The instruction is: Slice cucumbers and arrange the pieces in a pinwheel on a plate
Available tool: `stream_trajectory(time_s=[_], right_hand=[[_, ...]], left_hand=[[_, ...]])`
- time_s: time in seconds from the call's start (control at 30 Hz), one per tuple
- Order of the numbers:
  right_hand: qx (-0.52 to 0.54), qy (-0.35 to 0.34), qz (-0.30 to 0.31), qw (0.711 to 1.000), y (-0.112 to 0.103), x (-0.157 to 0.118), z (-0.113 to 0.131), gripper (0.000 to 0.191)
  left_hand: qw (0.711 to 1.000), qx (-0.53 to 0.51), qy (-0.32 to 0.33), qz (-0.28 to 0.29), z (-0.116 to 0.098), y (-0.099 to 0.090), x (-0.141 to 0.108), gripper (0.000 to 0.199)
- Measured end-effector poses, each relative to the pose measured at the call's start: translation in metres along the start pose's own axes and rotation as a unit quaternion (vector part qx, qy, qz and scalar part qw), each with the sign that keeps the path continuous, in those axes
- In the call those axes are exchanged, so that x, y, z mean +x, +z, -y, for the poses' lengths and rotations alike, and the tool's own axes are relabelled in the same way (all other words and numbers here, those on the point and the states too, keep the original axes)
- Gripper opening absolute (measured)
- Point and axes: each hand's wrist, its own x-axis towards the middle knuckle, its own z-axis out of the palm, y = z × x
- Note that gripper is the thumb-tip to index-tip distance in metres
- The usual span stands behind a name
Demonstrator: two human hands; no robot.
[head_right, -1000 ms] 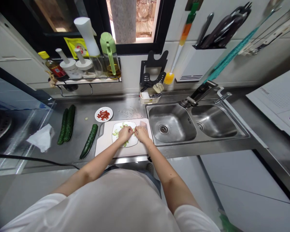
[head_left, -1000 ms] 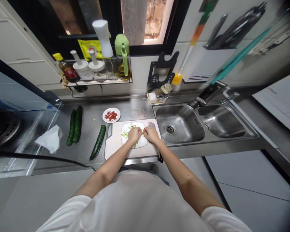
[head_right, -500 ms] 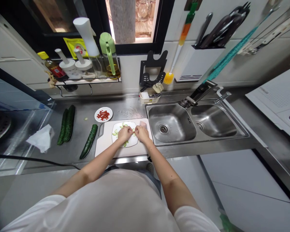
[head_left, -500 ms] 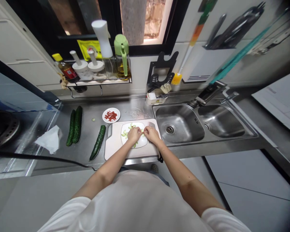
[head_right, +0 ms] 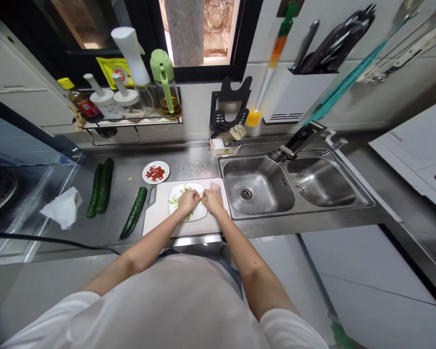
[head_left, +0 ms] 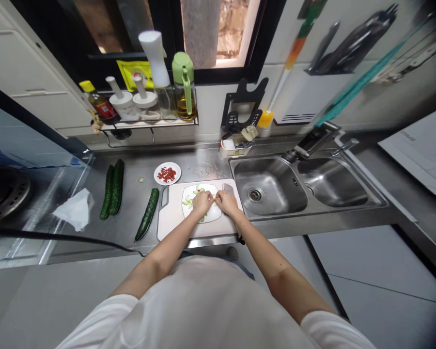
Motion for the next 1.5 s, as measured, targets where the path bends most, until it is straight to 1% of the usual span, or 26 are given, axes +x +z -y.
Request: stream_trajectory(time_s=[0.23,0.4,0.5,0.63,0.8,0.9,0.97,1.03,1.17,1.23,1.3,1.37,1.5], right_hand=[[0.016,0.008,-0.003,1.000,0.000,-0.001,0.002,0.017],[0.078,0.022,-0.042,0.996,-0.005,-0.002,0.001,0.017],[0.117,0.027,-0.086,0.989,-0.009,-0.005,-0.002,0.018],[0.162,0.036,-0.135,0.977,-0.013,-0.013,-0.004,0.021],[0.207,0.035,-0.143,0.967,-0.012,-0.024,0.005,0.024],[0.226,0.027,-0.138,0.964,-0.010,-0.029,0.013,0.025],[0.230,0.026,-0.131,0.964,-0.008,-0.031,0.018,0.025],[0.231,0.025,-0.125,0.965,-0.007,-0.034,0.021,0.025],[0.252,0.030,-0.126,0.959,-0.008,-0.041,0.022,0.024],[0.265,0.034,-0.130,0.955,-0.009,-0.044,0.022,0.024],[0.274,0.036,-0.133,0.952,-0.010,-0.046,0.022,0.025],[0.279,0.036,-0.133,0.950,-0.011,-0.048,0.022,0.024],[0.286,0.040,-0.127,0.949,-0.010,-0.050,0.021,0.025]], left_hand=[[1.000,0.001,0.003,-0.012,-0.001,0.001,-0.001,0.016],[0.999,-0.036,-0.010,-0.022,0.003,-0.004,-0.004,0.015],[0.997,-0.065,-0.024,-0.042,0.008,-0.010,-0.008,0.018],[0.992,-0.095,-0.040,-0.072,0.016,-0.017,-0.016,0.017],[0.984,-0.123,-0.047,-0.119,0.030,-0.022,-0.018,0.016],[0.979,-0.130,-0.066,-0.140,0.043,-0.029,-0.014,0.017],[0.977,-0.127,-0.087,-0.147,0.056,-0.038,-0.010,0.020],[0.973,-0.120,-0.119,-0.156,0.072,-0.050,-0.004,0.022],[0.956,-0.110,-0.195,-0.188,0.110,-0.081,0.012,0.023],[0.950,-0.100,-0.217,-0.200,0.128,-0.095,0.021,0.022],[0.949,-0.086,-0.223,-0.204,0.141,-0.105,0.030,0.024],[0.952,-0.068,-0.228,-0.194,0.150,-0.112,0.038,0.026],[0.961,-0.009,-0.216,-0.169,0.158,-0.118,0.053,0.029]])
